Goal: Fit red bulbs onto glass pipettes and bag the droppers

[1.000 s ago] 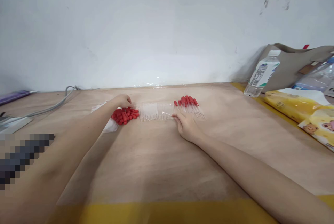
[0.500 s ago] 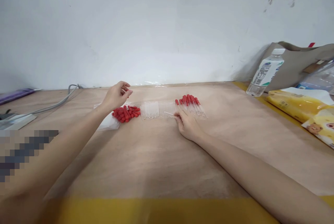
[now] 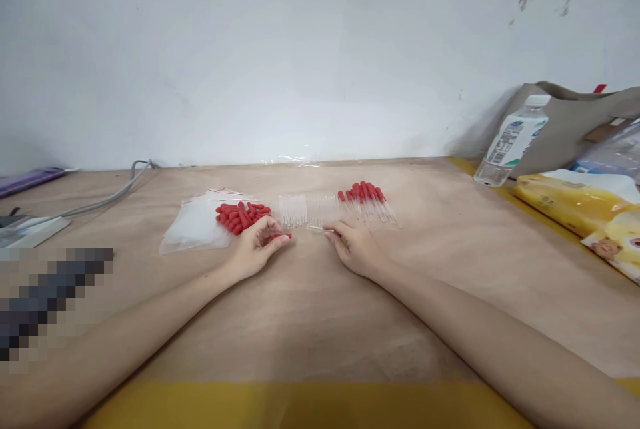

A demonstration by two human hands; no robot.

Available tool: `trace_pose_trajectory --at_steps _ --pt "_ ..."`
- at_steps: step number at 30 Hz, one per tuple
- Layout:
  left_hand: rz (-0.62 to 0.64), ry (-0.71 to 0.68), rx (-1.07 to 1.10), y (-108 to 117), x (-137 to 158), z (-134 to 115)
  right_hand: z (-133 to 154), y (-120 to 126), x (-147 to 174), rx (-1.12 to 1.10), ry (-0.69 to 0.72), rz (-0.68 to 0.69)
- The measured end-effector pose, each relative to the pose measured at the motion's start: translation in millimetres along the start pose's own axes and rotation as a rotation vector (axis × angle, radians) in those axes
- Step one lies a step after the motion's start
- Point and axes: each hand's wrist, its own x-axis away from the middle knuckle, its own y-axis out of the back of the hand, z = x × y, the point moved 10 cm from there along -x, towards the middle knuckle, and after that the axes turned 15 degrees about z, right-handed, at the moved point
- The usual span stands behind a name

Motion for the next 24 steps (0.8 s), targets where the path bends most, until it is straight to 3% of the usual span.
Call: trace_pose_trajectory --at_steps 16,24 --pt "0.098 -0.151 -0.189 -9 2 -24 25 -20 -1 0.033 0.097 0.112" --pt "0.242 -0.199 -0.269 -25 6 -33 24 -22 -3 0.036 0.147 0.193"
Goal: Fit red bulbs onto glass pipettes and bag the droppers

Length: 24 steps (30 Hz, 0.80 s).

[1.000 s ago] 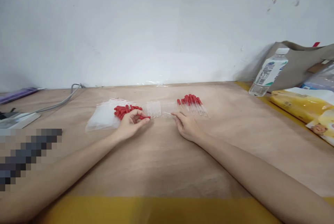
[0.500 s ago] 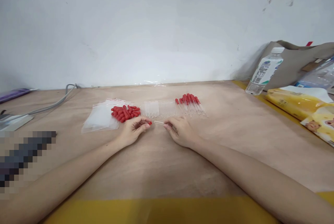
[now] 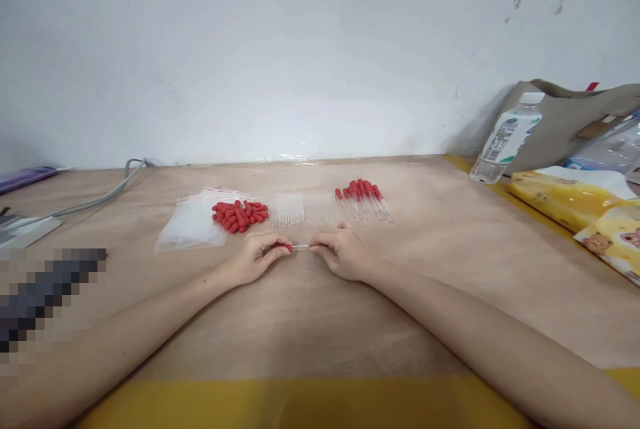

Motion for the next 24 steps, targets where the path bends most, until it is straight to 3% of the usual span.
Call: trace_pose_trajectory --at_steps 4,11,18,24 --pt "0.076 -0.008 -0.026 -8 0 -5 2 -2 -1 0.075 -0.006 0.06" --pt "0.033 0.031 -0.063 -6 1 -2 10 -1 4 0.274 -0.013 -0.035" --pt "-0.012 -0.014 -0.097 -2 2 -4 7 -4 1 0.219 -0.029 -0.03" --pt "-0.036 -0.081 -0.14 -1 2 -10 -1 -12 -8 0.077 -0.084 0.096"
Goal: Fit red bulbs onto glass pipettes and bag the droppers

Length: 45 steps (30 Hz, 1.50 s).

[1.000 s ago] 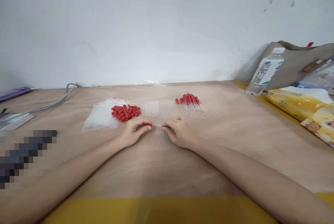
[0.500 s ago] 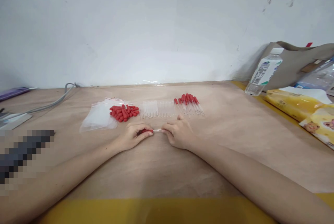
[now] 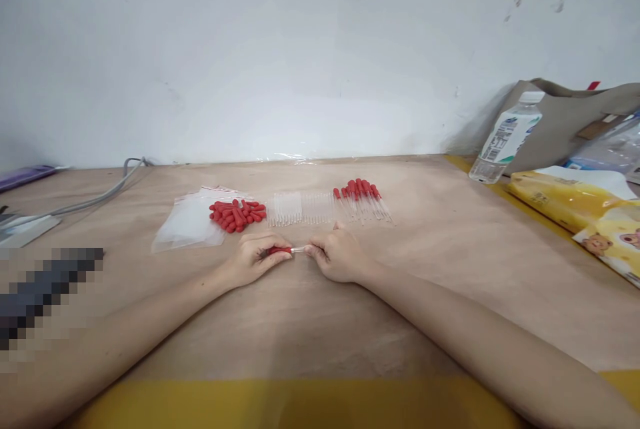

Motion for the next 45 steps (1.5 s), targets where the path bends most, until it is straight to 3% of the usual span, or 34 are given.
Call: trace_pose_trajectory --at_steps 3,8,16,20,39,42,45 --pt "-0.049 -0.018 -0.001 6 0 -3 -2 -1 -2 -0.058 -0.017 0.045" --pt "-0.068 0.059 0.061 9 0 2 -3 10 7 -0.132 0.028 -0.021" --pt "-0.034 0.088 0.119 3 1 8 11 17 14 0.006 0.212 -0.216" --pt "-0.017 0.05 0.096 0 0 3 15 11 13 0.092 0.235 -0.23" --pt "0.014 0.044 0.061 0 -2 3 3 -7 -1 -0.072 0.001 0.055" --pt "0.032 0.124 0.093 0 -2 12 0 -4 4 -0.157 0.008 0.027" --pt "0.017 0.198 0.169 1 0 23 -22 5 8 -0.25 -0.053 -0.123"
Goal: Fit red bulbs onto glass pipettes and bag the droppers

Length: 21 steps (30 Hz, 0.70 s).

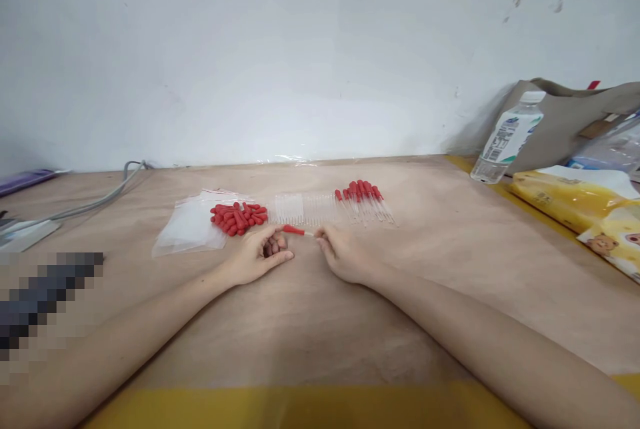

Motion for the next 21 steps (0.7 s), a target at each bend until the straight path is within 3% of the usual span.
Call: trace_pose_trajectory --at_steps 4,6,9,12,16,21 --pt "0.019 -0.009 -0.027 -1 -1 0 -48 44 8 -0.012 -0.231 -0.392" --pt "0.032 -0.033 -0.05 -3 -1 -4 -74 60 10 -0.033 -0.393 -0.46" --pt "0.042 -0.071 -0.05 -3 -2 -8 -99 73 2 0.026 -0.56 -0.395" --pt "0.046 -0.087 -0.057 -3 -2 -10 -102 82 -7 0.245 -0.661 -0.351" --pt "0.055 -0.076 -0.068 -3 -2 -9 -87 77 -21 0.508 -0.663 -0.263" --pt "0.061 -0.065 -0.069 -4 -2 -7 -84 72 -24 0.553 -0.692 -0.167"
